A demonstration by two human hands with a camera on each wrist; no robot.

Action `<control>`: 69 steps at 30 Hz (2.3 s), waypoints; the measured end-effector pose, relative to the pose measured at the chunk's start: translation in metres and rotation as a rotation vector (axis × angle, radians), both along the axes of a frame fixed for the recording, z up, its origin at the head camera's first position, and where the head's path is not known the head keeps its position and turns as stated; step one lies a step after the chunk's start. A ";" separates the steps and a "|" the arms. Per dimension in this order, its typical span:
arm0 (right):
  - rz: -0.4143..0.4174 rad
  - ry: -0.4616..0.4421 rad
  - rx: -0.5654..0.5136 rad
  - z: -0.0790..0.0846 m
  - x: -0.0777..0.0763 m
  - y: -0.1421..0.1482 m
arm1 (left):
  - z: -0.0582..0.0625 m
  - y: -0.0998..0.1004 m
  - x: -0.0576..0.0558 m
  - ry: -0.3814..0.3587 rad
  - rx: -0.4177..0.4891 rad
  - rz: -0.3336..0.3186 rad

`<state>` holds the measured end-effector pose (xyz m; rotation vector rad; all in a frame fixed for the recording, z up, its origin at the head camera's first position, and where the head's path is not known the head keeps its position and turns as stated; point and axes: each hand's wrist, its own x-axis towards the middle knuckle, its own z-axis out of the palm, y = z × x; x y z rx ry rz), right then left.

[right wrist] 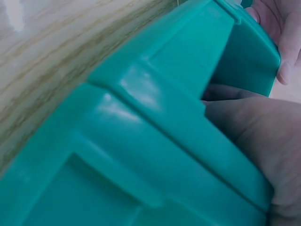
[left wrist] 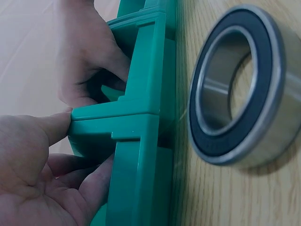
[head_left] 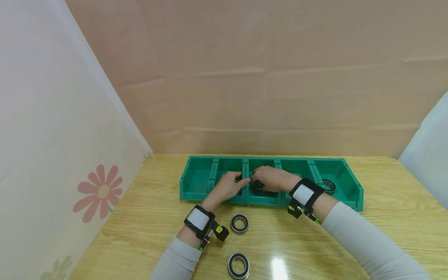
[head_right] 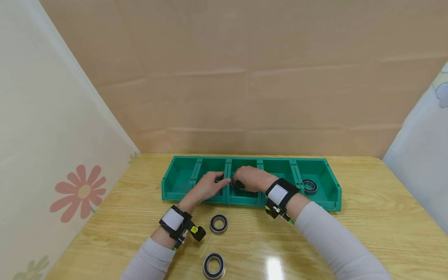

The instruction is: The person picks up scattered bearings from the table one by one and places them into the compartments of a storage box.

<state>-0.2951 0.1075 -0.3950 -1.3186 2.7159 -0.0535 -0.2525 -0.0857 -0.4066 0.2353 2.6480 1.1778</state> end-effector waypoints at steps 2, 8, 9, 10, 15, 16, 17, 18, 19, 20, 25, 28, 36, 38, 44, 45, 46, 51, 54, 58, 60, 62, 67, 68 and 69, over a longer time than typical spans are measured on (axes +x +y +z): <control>0.003 0.005 0.000 0.001 0.000 0.000 | 0.001 0.000 0.000 -0.002 0.002 -0.001; 0.002 0.007 -0.002 0.001 0.000 0.000 | 0.003 0.000 -0.001 -0.001 0.008 -0.002; 0.003 0.005 0.000 0.002 0.000 0.000 | 0.003 -0.001 -0.001 0.000 0.008 -0.003; 0.006 0.003 0.003 0.002 -0.001 -0.001 | 0.003 -0.001 0.000 0.002 0.007 -0.003; 0.009 -0.001 0.024 0.001 -0.001 -0.001 | 0.000 -0.002 0.000 0.013 0.003 -0.007; 0.010 0.000 0.027 0.001 -0.001 -0.001 | 0.000 -0.002 0.001 0.012 0.003 -0.007; 0.012 -0.001 0.024 0.002 0.001 0.000 | -0.001 -0.001 0.001 0.011 0.005 -0.007; 0.017 0.000 0.017 0.003 0.002 0.001 | -0.001 -0.001 0.001 0.010 0.004 -0.007; 0.023 0.000 0.005 0.004 0.003 0.002 | -0.001 -0.001 0.002 0.007 0.006 -0.006; 0.036 0.009 -0.009 0.006 0.004 0.004 | -0.001 -0.001 0.002 0.005 0.006 -0.006; 0.059 0.025 -0.098 0.021 0.009 0.016 | -0.003 -0.002 0.000 -0.003 -0.008 -0.004; 0.033 0.028 -0.143 0.028 0.013 0.026 | -0.003 -0.003 -0.002 -0.007 -0.014 -0.006; -0.133 0.084 -0.205 0.037 0.034 0.061 | -0.006 -0.006 -0.001 -0.001 -0.016 -0.002; -0.188 0.097 -0.218 0.036 0.039 0.072 | -0.006 -0.007 0.000 -0.001 -0.014 -0.002; -0.328 0.149 -0.245 0.031 0.051 0.106 | -0.006 -0.006 -0.001 0.000 -0.006 0.008; -0.338 0.162 -0.243 0.030 0.053 0.110 | -0.006 -0.006 -0.002 -0.002 -0.007 0.009; -0.348 0.174 -0.240 0.029 0.056 0.114 | -0.006 -0.006 -0.002 -0.004 -0.007 0.010; -0.416 0.224 -0.247 0.021 0.065 0.129 | -0.006 -0.007 -0.004 -0.010 -0.010 0.008; -0.450 0.231 -0.279 0.017 0.067 0.132 | -0.005 -0.009 -0.004 -0.014 0.001 0.016; -0.490 0.210 -0.320 0.011 0.067 0.130 | -0.005 -0.012 -0.004 -0.010 -0.006 0.025; -0.513 0.202 -0.343 0.008 0.069 0.130 | -0.004 -0.012 -0.003 -0.005 -0.012 0.023; -0.543 0.192 -0.377 0.004 0.070 0.129 | -0.004 -0.012 -0.002 -0.001 -0.012 0.021; -0.619 0.167 -0.471 -0.002 0.074 0.124 | -0.006 -0.012 -0.002 0.013 -0.020 0.014; -0.628 0.166 -0.482 -0.003 0.075 0.123 | -0.007 -0.012 -0.003 0.015 -0.025 0.011; -0.636 0.171 -0.488 -0.003 0.076 0.122 | -0.007 -0.012 -0.003 0.017 -0.030 0.006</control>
